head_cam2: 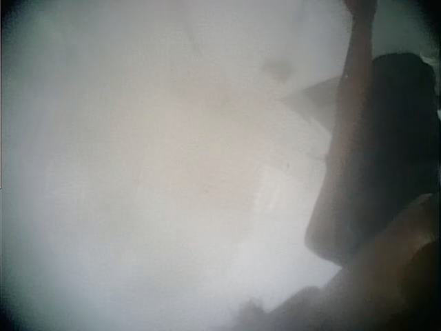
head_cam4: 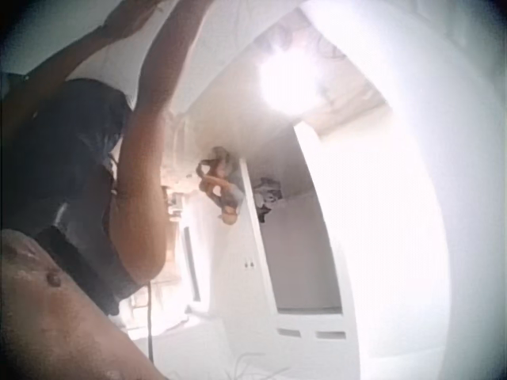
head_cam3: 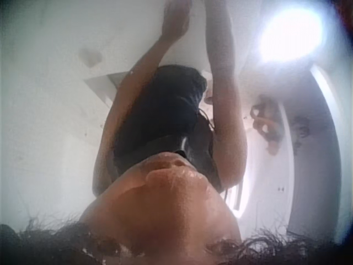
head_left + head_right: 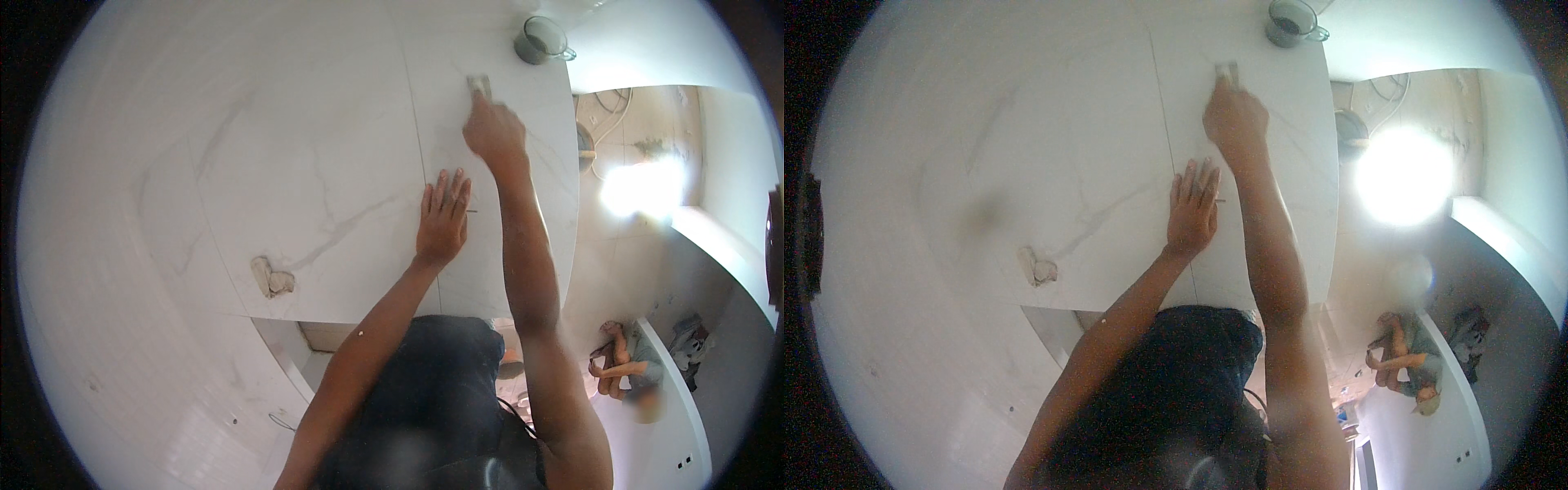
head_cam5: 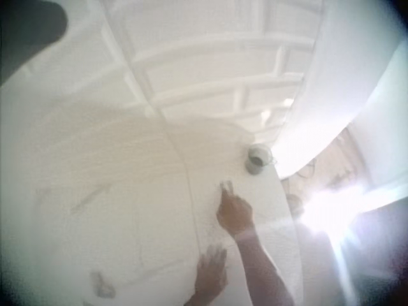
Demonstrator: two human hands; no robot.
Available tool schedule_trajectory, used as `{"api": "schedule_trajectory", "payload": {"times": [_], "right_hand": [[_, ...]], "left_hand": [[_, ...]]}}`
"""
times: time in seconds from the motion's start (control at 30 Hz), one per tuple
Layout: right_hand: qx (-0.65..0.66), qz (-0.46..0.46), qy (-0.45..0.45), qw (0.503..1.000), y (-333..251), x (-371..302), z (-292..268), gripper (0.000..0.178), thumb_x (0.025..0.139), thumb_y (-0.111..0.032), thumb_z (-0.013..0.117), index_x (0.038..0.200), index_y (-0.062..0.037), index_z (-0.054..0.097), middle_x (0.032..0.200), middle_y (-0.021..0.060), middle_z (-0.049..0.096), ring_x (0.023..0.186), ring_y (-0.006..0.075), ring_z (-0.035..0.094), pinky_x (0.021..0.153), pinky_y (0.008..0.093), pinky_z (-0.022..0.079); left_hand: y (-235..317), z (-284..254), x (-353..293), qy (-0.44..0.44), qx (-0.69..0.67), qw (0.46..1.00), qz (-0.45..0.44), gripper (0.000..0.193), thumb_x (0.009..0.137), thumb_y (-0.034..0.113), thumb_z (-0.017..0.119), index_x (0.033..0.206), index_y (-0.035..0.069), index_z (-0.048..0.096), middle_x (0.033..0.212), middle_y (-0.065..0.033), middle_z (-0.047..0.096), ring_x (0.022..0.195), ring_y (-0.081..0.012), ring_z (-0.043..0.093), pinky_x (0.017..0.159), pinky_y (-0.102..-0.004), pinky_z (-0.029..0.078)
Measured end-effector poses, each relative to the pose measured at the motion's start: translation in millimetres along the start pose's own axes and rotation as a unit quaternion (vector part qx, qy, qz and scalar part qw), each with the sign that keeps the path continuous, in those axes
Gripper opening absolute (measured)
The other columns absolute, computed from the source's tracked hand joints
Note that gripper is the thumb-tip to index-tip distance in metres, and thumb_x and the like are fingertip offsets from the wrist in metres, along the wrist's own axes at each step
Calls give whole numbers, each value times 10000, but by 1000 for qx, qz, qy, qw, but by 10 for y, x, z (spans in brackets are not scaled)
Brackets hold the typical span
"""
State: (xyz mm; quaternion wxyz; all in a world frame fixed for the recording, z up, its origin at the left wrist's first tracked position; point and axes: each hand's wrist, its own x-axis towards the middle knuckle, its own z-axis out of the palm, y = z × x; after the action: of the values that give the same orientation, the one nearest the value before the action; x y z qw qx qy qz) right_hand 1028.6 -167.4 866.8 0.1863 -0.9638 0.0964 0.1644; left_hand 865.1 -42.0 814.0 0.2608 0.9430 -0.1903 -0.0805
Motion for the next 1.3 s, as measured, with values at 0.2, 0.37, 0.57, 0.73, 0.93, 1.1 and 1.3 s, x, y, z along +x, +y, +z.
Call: {"api": "schedule_trajectory", "payload": {"times": [0.2, 0.37, 0.57, 0.73, 0.93, 1.1, 1.3], "right_hand": [[22, -19, 34, 999, -36, 347, 136, 480, 874, -149, 444, 1351, -99, 462, 944, 243, 673, 889, 405, 663, 796, 499, 523], [19, -13, 8, 1000, -59, -191, 253, 386, 908, -142, 435, 1283, -59, 476, 950, 218, 681, 867, 369, 683, 750, 464, 548], [56, -46, 36, 997, -262, 434, 56, 450, 881, -119, 446, 1327, -57, 442, 988, 238, 668, 897, 392, 668, 804, 490, 524], [47, -29, 15, 998, -254, -263, 269, 325, 892, -142, 439, 1183, -44, 545, 1014, 216, 675, 919, 377, 671, 803, 466, 533], [51, -52, -19, 997, -300, 429, -88, 341, 891, -164, 451, 1196, -36, 534, 1021, 236, 669, 962, 380, 660, 831, 486, 520], [44, -60, 1, 997, -239, 279, -76, 313, 891, -174, 453, 1144, -36, 574, 1053, 232, 663, 978, 379, 654, 844, 481, 515], [39, -68, 40, 996, -179, 410, -23, 322, 885, -174, 454, 1151, -38, 574, 1060, 241, 660, 987, 373, 652, 843, 469, 519]], "left_hand": [[-57, 27, -48, -6, 19, 1000, 4, 586, 909, 90, 479, 1465, 81, 296, 1558, -108, 231, 1435, -353, 195, 1150, -543, 185], [-67, 76, -74, 5, 36, 999, 3, 572, 917, 88, 471, 1463, 83, 301, 1560, -94, 230, 1438, -328, 201, 1156, -527, 189], [5, -21, -61, 11, 37, 999, 16, 565, 912, 86, 475, 1453, 63, 315, 1546, -108, 259, 1438, -325, 205, 1160, -527, 178], [-35, 68, -134, 38, 24, 999, -3, 527, 903, 71, 477, 1418, 36, 369, 1535, -105, 287, 1433, -327, 219, 1158, -526, 183], [143, 11, 95, 33, 35, 999, 20, 532, 888, 69, 487, 1409, 35, 383, 1530, -106, 296, 1432, -328, 219, 1158, -522, 182], [144, 34, 97, 40, 25, 999, 16, 549, 893, 62, 478, 1428, 49, 358, 1539, -95, 279, 1433, -325, 218, 1161, -513, 183], [161, -4, 103, 32, 24, 999, 10, 575, 895, 62, 481, 1449, 62, 326, 1543, -89, 272, 1434, -320, 218, 1161, -509, 191]]}}
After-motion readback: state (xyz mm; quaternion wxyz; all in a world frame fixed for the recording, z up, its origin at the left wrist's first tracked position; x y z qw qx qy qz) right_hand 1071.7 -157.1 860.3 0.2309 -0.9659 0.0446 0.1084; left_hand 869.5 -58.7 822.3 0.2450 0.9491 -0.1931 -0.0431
